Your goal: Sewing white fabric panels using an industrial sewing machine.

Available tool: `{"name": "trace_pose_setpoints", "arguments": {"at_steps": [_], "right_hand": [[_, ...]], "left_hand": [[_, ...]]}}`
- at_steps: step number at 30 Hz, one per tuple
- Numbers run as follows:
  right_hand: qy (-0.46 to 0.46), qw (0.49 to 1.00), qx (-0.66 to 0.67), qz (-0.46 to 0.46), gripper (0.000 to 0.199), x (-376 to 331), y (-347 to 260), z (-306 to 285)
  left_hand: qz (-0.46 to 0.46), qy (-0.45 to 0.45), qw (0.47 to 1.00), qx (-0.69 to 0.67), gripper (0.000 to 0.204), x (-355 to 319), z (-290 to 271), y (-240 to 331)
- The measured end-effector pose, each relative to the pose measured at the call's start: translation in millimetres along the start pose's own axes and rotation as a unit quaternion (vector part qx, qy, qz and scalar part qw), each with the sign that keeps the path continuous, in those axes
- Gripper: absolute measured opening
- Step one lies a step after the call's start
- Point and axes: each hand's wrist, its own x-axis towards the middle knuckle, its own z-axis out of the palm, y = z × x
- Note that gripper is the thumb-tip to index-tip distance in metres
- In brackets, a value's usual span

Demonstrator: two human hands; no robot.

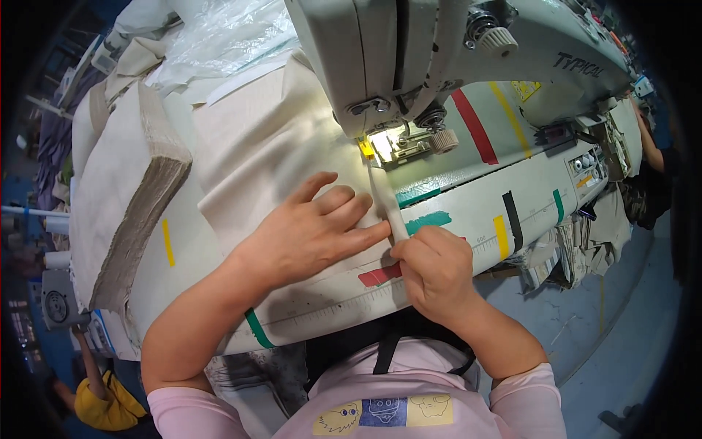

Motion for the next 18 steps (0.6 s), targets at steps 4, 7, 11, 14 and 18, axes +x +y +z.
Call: {"name": "trace_pose_setpoints", "arguments": {"at_steps": [4, 7, 11, 14, 18], "right_hand": [[0.003, 1.000, -0.026, -0.003, 0.012, 14, 8, 8], [-0.007, 0.998, -0.061, -0.009, 0.010, 20, 15, 14], [-0.013, 0.997, -0.072, -0.012, 0.009, 34, 18, 15], [-0.029, 0.995, -0.095, -0.017, 0.010, 44, 21, 19], [-0.037, 0.993, -0.109, -0.029, 0.010, 50, 24, 23]], "left_hand": [[-0.009, 0.053, 0.997, 0.053, 0.042, 4, 3, -11], [-0.039, 0.033, 0.999, 0.015, 0.039, 3, 2, 4], [-0.044, 0.038, 0.998, 0.008, 0.034, 1, 2, -5], [-0.058, 0.084, 0.995, 0.015, 0.027, 2, 5, -16], [-0.143, 0.069, 0.984, -0.075, 0.027, 2, 4, -11]]}}
